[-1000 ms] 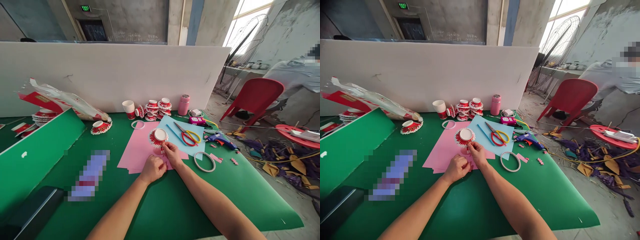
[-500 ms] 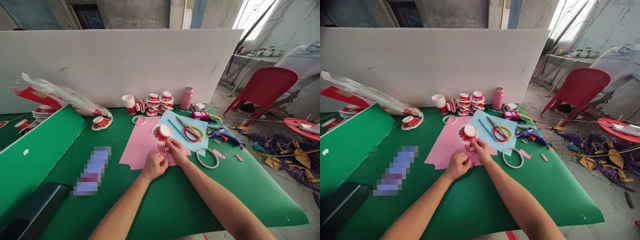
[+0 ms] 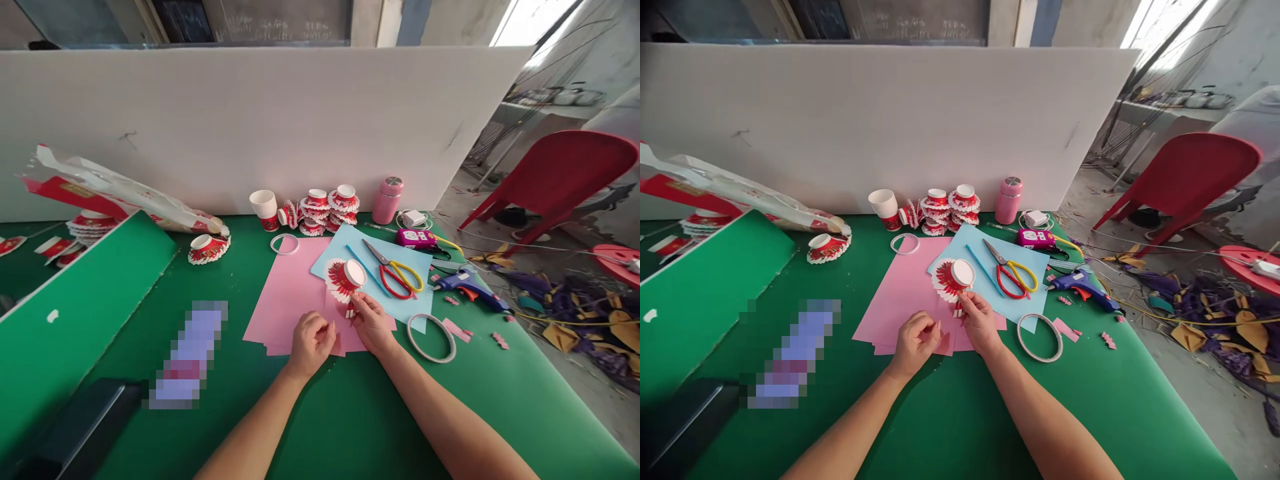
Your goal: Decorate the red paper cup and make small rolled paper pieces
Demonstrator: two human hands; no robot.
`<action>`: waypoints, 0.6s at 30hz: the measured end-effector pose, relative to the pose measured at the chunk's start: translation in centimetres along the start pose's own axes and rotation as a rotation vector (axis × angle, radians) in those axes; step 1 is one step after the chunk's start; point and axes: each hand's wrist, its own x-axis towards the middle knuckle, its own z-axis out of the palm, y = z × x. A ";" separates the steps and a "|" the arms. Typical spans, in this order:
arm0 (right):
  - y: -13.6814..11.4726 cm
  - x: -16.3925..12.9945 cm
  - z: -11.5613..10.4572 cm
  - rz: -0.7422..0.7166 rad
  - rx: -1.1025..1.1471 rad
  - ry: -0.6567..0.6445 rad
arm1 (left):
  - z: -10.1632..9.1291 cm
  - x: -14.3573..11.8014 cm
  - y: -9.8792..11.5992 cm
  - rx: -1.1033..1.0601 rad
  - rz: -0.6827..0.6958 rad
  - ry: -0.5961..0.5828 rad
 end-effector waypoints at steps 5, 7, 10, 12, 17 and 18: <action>-0.2 -0.1 0.0 0.021 -0.011 -0.017 | -0.1 0.2 0.1 -0.061 -0.103 0.007; -0.2 -0.1 -0.1 0.027 -0.011 -0.017 | 0.0 0.1 0.1 -0.075 -0.134 0.014; -0.2 -0.1 -0.1 0.029 -0.013 -0.005 | 0.1 0.1 0.1 -0.089 -0.164 0.019; -0.2 -0.1 0.0 0.025 -0.013 -0.011 | 0.0 0.1 0.2 -0.106 -0.177 0.019; 0.1 -0.1 0.1 0.015 -0.045 -0.036 | -0.2 0.5 0.8 -0.198 -0.227 0.013; 0.2 -0.1 0.1 0.011 -0.057 -0.033 | -0.2 0.6 0.9 -0.246 -0.284 0.024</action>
